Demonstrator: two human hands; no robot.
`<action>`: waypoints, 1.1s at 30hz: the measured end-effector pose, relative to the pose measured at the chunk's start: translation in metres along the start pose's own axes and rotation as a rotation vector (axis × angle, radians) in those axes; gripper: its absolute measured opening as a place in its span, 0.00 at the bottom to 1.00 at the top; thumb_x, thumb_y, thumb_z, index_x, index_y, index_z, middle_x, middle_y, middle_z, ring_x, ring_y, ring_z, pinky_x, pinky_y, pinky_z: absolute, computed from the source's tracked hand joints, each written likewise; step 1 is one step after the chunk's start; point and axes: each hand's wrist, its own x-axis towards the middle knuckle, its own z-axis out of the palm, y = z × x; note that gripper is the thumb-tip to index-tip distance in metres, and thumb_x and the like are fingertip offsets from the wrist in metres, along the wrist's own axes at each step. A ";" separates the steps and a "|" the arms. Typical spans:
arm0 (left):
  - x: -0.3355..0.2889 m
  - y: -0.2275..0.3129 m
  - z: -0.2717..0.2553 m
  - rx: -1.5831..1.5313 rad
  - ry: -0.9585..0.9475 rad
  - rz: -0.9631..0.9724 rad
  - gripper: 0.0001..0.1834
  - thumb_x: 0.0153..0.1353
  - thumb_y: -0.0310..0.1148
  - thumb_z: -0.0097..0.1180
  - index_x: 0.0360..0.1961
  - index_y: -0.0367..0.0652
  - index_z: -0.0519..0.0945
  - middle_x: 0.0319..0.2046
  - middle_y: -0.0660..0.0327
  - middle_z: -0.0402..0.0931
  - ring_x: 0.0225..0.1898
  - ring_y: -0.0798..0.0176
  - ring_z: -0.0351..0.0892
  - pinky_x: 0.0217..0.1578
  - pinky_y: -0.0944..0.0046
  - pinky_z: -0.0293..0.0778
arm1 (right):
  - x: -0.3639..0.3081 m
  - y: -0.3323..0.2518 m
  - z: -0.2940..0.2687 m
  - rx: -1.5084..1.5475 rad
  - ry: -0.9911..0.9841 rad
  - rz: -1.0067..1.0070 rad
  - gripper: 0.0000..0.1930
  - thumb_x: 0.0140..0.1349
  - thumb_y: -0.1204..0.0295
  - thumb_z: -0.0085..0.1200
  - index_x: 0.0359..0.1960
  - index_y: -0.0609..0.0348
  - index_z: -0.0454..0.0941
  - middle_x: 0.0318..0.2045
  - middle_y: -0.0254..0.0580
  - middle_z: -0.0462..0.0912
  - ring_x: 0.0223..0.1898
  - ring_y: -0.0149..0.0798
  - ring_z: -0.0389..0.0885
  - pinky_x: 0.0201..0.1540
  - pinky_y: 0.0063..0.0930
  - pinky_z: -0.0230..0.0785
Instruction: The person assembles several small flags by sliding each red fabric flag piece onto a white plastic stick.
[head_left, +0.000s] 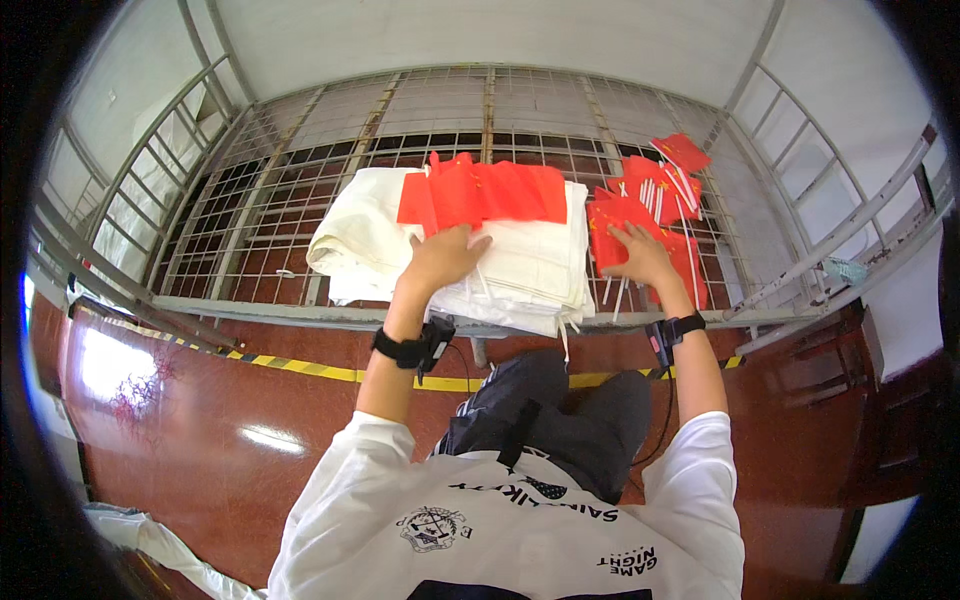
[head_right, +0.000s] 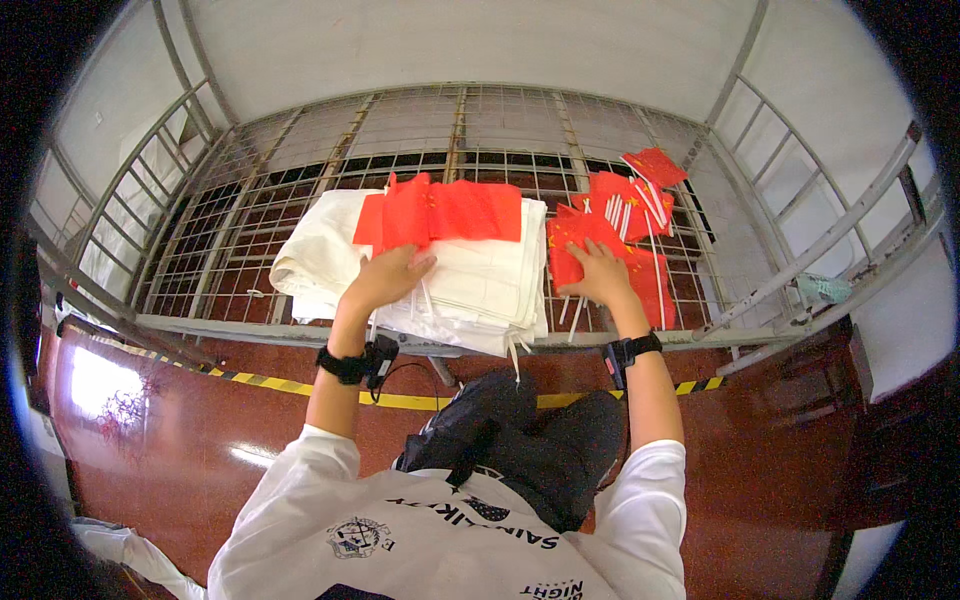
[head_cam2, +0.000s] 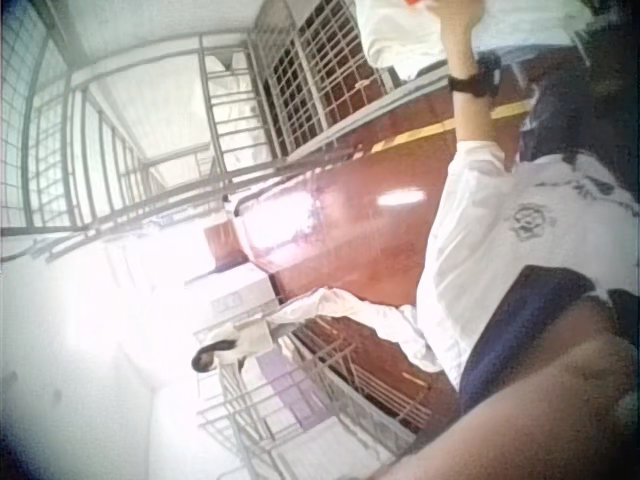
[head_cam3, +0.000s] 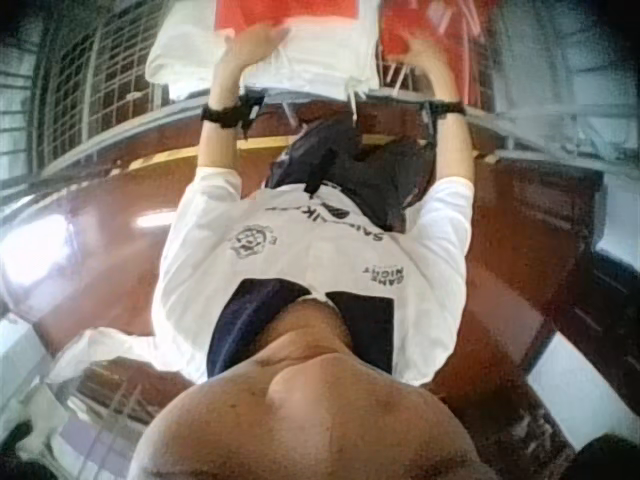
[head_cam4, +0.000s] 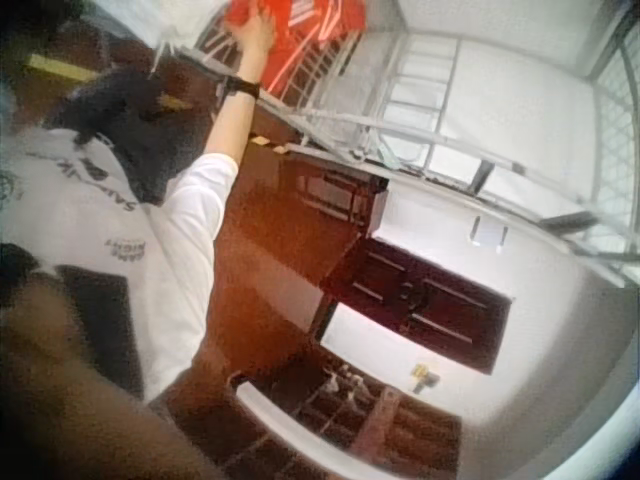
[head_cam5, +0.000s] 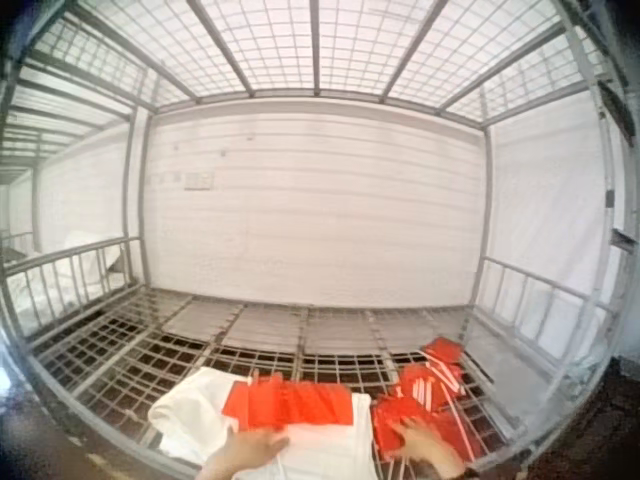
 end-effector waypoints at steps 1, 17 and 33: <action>-0.007 0.004 0.000 -0.001 0.001 -0.005 0.26 0.58 0.50 0.43 0.43 0.36 0.72 0.38 0.42 0.73 0.45 0.43 0.71 0.46 0.46 0.62 | -0.004 -0.005 0.000 -0.103 0.031 -0.032 0.38 0.43 0.52 0.59 0.58 0.47 0.62 0.57 0.50 0.63 0.57 0.49 0.63 0.55 0.41 0.60; -0.066 0.030 0.001 0.183 0.215 0.218 0.26 0.58 0.48 0.45 0.54 0.43 0.66 0.56 0.43 0.59 0.57 0.33 0.56 0.54 0.45 0.57 | 0.006 0.025 0.011 0.505 0.465 0.238 0.13 0.51 0.64 0.55 0.33 0.58 0.80 0.28 0.50 0.80 0.32 0.46 0.80 0.34 0.36 0.70; -0.025 0.141 0.079 -1.750 -0.575 0.021 0.18 0.64 0.41 0.42 0.47 0.39 0.69 0.42 0.58 0.74 0.41 0.66 0.75 0.40 0.65 0.71 | -0.145 -0.034 -0.051 0.589 0.662 -0.298 0.03 0.49 0.79 0.55 0.25 0.66 0.75 0.36 0.47 0.80 0.28 0.35 0.80 0.28 0.22 0.72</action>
